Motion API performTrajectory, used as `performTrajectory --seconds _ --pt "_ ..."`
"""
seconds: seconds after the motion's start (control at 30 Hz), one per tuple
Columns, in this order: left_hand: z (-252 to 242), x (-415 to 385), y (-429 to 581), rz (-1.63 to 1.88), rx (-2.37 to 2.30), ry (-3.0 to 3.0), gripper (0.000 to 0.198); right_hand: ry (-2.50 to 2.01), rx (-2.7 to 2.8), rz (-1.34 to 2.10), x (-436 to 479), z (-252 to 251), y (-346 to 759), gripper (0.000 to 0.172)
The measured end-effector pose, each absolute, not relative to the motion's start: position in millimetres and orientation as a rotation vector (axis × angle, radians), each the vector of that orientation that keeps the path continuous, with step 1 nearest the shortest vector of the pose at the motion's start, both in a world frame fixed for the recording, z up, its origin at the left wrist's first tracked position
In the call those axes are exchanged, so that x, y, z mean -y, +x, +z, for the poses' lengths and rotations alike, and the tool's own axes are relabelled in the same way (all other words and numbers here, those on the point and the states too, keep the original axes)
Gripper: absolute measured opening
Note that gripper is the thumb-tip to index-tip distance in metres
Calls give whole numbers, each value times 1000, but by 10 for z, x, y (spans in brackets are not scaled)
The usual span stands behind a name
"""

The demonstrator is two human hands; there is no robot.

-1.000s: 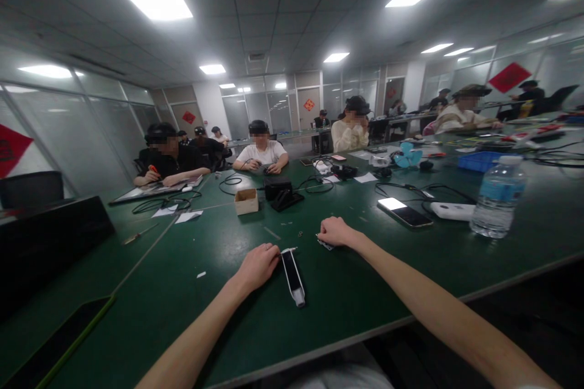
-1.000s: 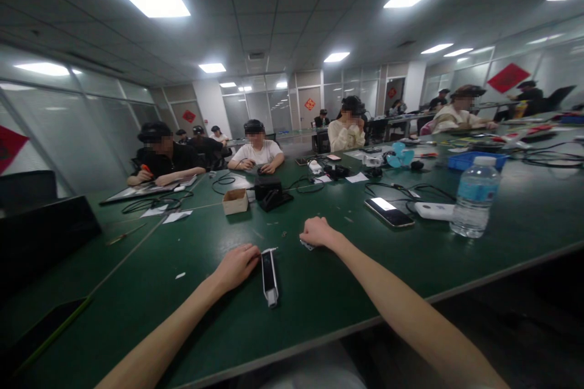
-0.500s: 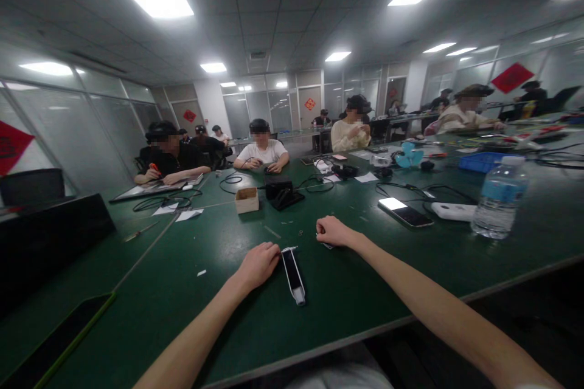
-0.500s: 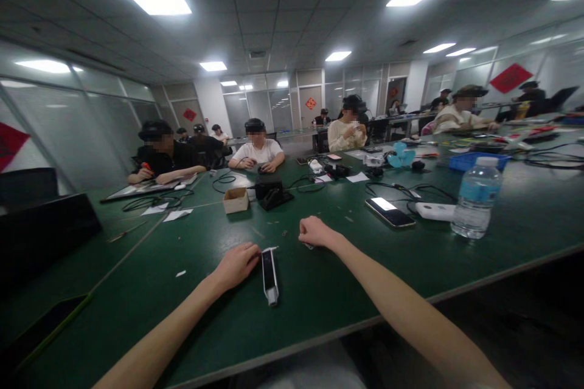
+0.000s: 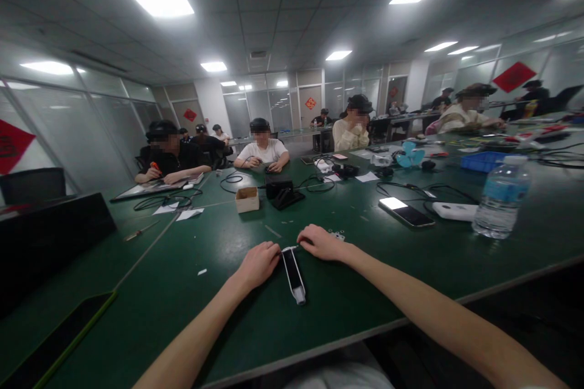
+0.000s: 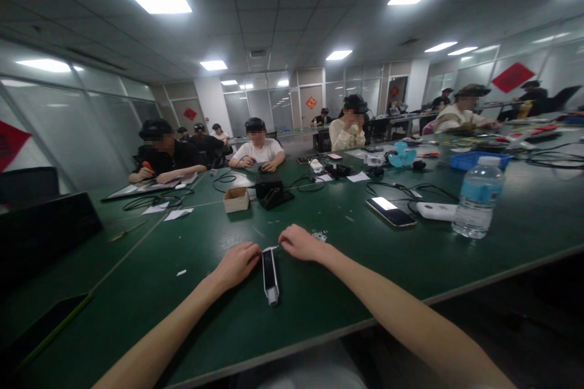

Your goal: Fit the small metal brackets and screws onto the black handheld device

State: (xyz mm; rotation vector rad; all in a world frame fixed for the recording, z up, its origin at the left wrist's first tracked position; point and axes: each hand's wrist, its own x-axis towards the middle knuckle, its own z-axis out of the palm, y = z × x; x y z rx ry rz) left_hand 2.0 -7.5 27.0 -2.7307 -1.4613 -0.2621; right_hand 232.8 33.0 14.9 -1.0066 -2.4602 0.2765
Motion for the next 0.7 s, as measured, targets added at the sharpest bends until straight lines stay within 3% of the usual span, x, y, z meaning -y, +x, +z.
performTrajectory --seconds 0.7 --pt "279 78 22 -263 1457 -2734 16 -944 2455 534 -289 222 2347 19"
